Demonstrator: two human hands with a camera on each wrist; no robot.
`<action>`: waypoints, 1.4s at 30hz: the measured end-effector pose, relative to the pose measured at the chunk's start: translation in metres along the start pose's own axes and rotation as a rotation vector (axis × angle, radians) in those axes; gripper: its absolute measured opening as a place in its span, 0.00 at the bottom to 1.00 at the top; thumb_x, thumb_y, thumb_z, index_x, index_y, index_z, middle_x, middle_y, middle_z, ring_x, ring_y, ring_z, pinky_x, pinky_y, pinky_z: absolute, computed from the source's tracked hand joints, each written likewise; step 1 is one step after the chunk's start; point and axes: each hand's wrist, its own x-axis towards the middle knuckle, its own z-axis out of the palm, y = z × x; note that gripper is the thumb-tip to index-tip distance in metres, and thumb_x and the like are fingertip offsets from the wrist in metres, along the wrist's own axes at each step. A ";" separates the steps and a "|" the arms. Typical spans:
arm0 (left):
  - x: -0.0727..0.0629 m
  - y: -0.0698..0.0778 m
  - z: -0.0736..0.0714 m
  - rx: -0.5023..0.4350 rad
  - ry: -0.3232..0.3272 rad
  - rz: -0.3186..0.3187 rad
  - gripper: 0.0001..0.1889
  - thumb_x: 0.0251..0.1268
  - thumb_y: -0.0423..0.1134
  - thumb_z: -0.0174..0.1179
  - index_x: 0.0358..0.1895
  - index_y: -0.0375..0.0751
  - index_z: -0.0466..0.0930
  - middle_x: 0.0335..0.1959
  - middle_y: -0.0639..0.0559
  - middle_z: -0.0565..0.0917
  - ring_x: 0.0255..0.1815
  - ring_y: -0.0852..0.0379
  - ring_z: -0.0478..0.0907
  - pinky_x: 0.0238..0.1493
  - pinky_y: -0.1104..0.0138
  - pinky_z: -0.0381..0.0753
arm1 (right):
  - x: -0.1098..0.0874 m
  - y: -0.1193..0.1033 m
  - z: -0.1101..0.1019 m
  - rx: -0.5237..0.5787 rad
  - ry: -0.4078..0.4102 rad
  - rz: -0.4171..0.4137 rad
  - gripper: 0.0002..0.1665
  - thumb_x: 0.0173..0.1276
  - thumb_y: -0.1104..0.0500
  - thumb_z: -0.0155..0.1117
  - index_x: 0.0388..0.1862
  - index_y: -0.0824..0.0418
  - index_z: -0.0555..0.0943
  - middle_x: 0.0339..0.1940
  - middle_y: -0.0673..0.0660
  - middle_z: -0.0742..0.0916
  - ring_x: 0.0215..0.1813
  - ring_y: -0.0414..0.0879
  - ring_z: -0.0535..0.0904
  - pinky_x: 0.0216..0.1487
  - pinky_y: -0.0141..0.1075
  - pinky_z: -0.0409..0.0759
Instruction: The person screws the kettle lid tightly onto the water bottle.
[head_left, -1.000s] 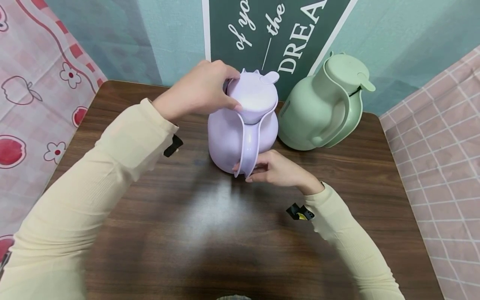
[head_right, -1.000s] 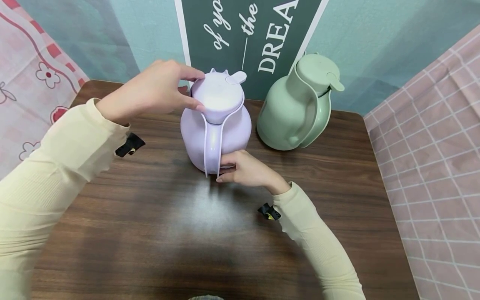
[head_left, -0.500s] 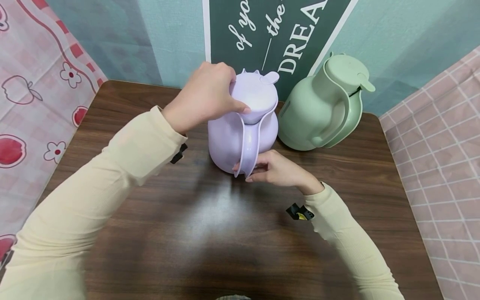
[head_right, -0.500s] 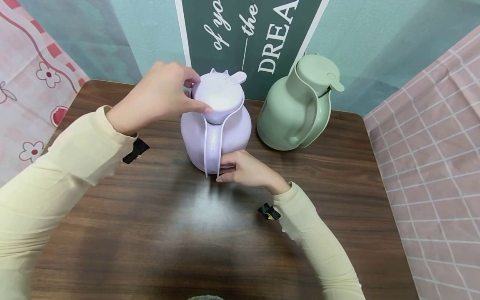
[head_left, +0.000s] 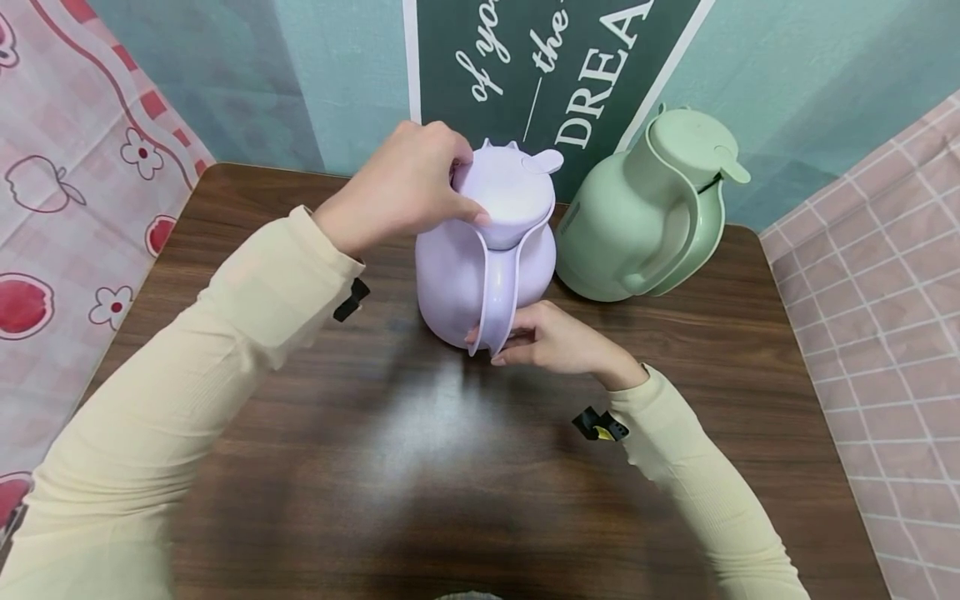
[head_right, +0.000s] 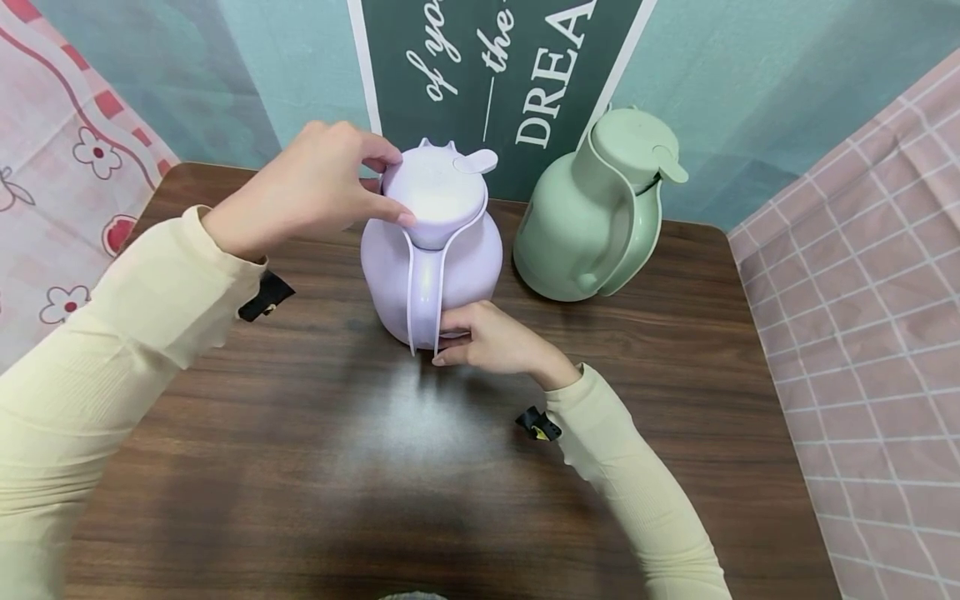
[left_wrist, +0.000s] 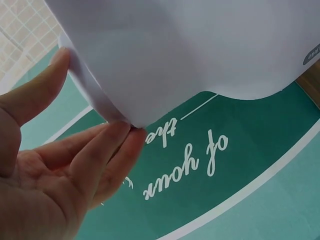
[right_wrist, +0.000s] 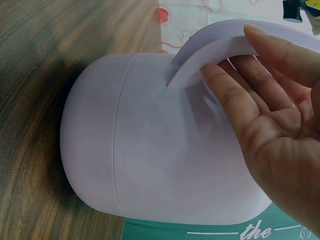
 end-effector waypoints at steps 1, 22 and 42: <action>0.000 -0.001 -0.001 0.004 -0.007 0.007 0.18 0.50 0.42 0.67 0.18 0.37 0.67 0.22 0.47 0.70 0.27 0.52 0.65 0.28 0.65 0.62 | 0.000 0.000 0.000 -0.006 0.000 -0.003 0.18 0.55 0.72 0.64 0.47 0.65 0.81 0.45 0.54 0.84 0.48 0.42 0.77 0.46 0.36 0.75; -0.006 0.015 0.000 -0.009 0.006 -0.118 0.18 0.48 0.46 0.68 0.22 0.35 0.71 0.21 0.49 0.69 0.27 0.53 0.64 0.26 0.67 0.63 | 0.000 0.000 0.001 -0.020 0.008 0.009 0.17 0.55 0.71 0.65 0.46 0.68 0.80 0.44 0.54 0.84 0.48 0.42 0.77 0.45 0.35 0.75; 0.002 0.010 -0.001 0.005 -0.018 -0.097 0.16 0.49 0.44 0.68 0.22 0.35 0.74 0.24 0.47 0.71 0.28 0.52 0.66 0.27 0.65 0.65 | 0.000 0.001 -0.002 -0.034 0.002 0.000 0.18 0.55 0.71 0.65 0.47 0.67 0.80 0.45 0.53 0.84 0.48 0.41 0.77 0.46 0.35 0.75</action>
